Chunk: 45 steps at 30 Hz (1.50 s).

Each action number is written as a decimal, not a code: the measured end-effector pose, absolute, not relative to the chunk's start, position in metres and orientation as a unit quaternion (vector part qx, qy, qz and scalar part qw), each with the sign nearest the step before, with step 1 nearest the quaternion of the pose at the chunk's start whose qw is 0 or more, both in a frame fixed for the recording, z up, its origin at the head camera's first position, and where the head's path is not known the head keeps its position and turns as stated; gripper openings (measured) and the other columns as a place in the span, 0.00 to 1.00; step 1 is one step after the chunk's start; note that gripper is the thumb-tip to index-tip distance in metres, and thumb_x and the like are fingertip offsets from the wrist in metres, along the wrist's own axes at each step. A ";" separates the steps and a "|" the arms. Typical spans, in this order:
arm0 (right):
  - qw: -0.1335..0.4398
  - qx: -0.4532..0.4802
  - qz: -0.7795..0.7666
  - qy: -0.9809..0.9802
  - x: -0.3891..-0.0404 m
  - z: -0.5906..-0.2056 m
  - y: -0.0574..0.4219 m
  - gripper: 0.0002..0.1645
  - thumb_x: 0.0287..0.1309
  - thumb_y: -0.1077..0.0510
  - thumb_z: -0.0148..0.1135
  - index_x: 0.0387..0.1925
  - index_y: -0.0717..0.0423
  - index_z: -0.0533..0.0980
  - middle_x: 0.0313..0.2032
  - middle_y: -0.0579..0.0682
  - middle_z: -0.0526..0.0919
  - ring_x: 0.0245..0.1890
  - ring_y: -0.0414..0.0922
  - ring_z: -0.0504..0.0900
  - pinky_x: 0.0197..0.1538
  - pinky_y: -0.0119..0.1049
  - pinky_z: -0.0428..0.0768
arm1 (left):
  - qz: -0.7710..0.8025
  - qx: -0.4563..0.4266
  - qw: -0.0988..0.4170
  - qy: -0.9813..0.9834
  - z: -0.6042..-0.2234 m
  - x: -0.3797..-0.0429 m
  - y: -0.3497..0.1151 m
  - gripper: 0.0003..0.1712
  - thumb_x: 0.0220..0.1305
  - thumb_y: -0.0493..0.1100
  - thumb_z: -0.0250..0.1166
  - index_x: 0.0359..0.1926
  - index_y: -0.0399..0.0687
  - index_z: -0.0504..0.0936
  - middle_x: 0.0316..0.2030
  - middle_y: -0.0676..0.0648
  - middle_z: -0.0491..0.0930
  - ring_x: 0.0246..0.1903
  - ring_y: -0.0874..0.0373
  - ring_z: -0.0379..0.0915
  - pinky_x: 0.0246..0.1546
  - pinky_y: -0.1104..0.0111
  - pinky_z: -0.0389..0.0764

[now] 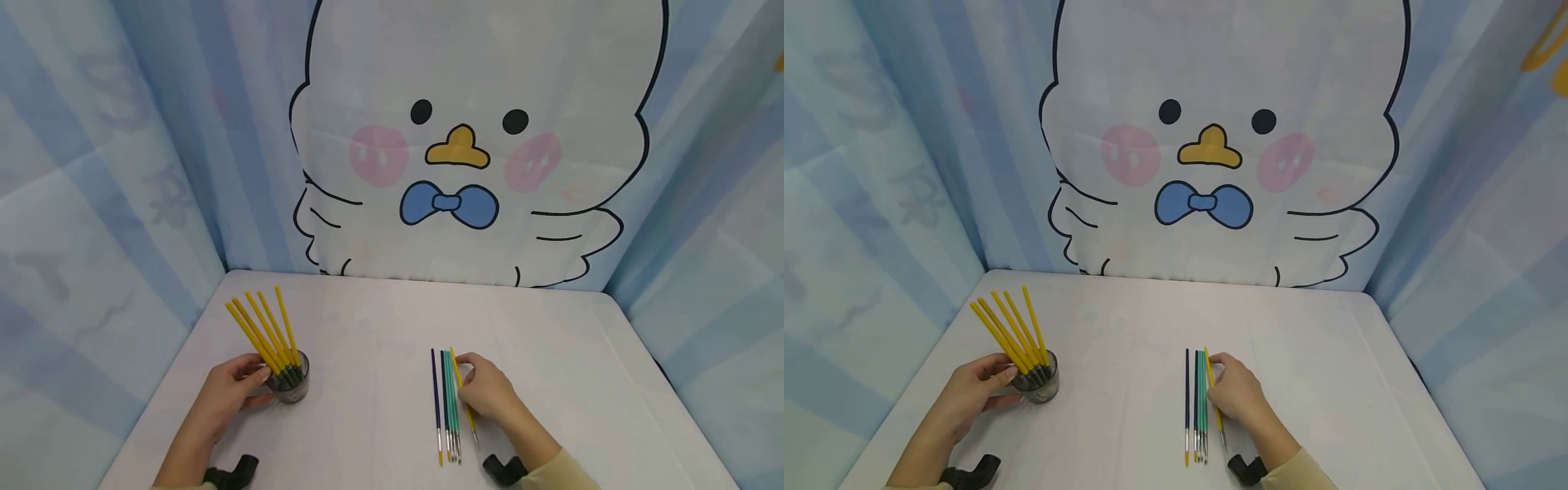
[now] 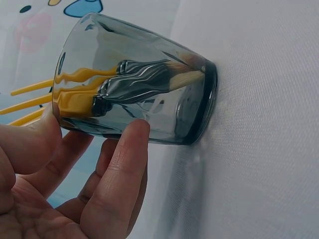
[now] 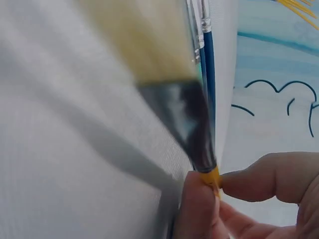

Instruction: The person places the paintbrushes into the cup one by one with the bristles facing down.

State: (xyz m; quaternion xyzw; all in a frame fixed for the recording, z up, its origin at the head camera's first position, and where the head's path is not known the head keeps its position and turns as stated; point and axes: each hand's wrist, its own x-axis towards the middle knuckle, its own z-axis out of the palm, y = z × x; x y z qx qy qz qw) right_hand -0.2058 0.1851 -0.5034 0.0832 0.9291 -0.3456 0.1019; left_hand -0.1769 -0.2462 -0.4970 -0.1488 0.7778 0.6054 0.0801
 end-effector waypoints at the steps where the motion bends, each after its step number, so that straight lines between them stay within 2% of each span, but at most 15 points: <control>1: 0.101 0.085 -0.363 0.922 -0.206 -0.504 0.185 0.39 0.55 0.70 0.67 0.70 0.57 0.75 0.32 0.53 0.79 0.21 0.46 0.77 0.20 0.31 0.77 | 0.606 -0.148 0.080 0.777 -0.497 -0.177 -0.246 0.27 0.80 0.38 0.63 0.72 0.29 0.73 0.61 0.30 0.77 0.52 0.50 0.84 0.45 0.62 0.96; 8: 0.079 0.074 -0.453 0.885 -0.208 -0.502 0.179 0.41 0.56 0.71 0.63 0.73 0.51 0.73 0.34 0.52 0.77 0.27 0.47 0.76 0.24 0.31 0.80 | 0.606 -0.145 0.084 0.778 -0.499 -0.178 -0.245 0.26 0.80 0.37 0.62 0.73 0.30 0.73 0.62 0.29 0.77 0.54 0.48 0.84 0.46 0.61 0.96; 14: 0.049 0.046 -0.543 0.837 -0.212 -0.492 0.166 0.44 0.53 0.74 0.62 0.73 0.51 0.72 0.36 0.53 0.77 0.25 0.45 0.77 0.25 0.32 0.85 | 0.612 -0.144 0.084 0.773 -0.500 -0.179 -0.246 0.27 0.81 0.37 0.62 0.73 0.29 0.72 0.62 0.28 0.76 0.56 0.44 0.83 0.45 0.61 0.96; 19: 0.028 0.032 -0.602 0.797 -0.215 -0.484 0.150 0.44 0.58 0.74 0.62 0.75 0.47 0.71 0.38 0.54 0.77 0.26 0.43 0.76 0.28 0.34 0.88 | 0.609 -0.144 0.082 0.775 -0.499 -0.177 -0.246 0.26 0.81 0.37 0.62 0.73 0.29 0.73 0.62 0.28 0.76 0.57 0.43 0.83 0.46 0.61 0.96; 25: 0.010 0.008 -0.633 0.774 -0.218 -0.474 0.124 0.43 0.63 0.74 0.63 0.75 0.43 0.70 0.41 0.56 0.78 0.30 0.44 0.80 0.32 0.38 0.94 | 0.605 -0.143 0.076 0.779 -0.498 -0.176 -0.244 0.25 0.80 0.36 0.62 0.72 0.30 0.74 0.62 0.28 0.76 0.59 0.40 0.81 0.46 0.61 0.96; 35: -0.003 -0.039 -0.692 0.721 -0.223 -0.471 0.082 0.43 0.62 0.75 0.62 0.75 0.43 0.69 0.42 0.55 0.76 0.30 0.42 0.81 0.36 0.41 0.95 | 0.608 -0.150 0.079 0.775 -0.498 -0.178 -0.243 0.25 0.80 0.36 0.63 0.72 0.30 0.74 0.62 0.28 0.76 0.60 0.38 0.81 0.46 0.61 0.96; 41: -0.018 -0.059 -0.703 0.708 -0.226 -0.470 0.061 0.43 0.64 0.75 0.62 0.75 0.41 0.69 0.42 0.54 0.76 0.33 0.43 0.83 0.38 0.39 0.96 | 0.613 -0.146 0.083 0.772 -0.497 -0.177 -0.244 0.25 0.80 0.36 0.62 0.72 0.30 0.74 0.62 0.29 0.76 0.60 0.39 0.80 0.47 0.60 0.96; 45: -0.035 -0.074 -0.713 0.696 -0.227 -0.467 0.047 0.43 0.65 0.75 0.63 0.75 0.41 0.68 0.44 0.57 0.77 0.36 0.45 0.83 0.39 0.40 0.96 | 0.612 -0.146 0.084 0.773 -0.497 -0.178 -0.246 0.26 0.80 0.37 0.62 0.72 0.30 0.74 0.62 0.30 0.76 0.60 0.40 0.80 0.47 0.60 0.96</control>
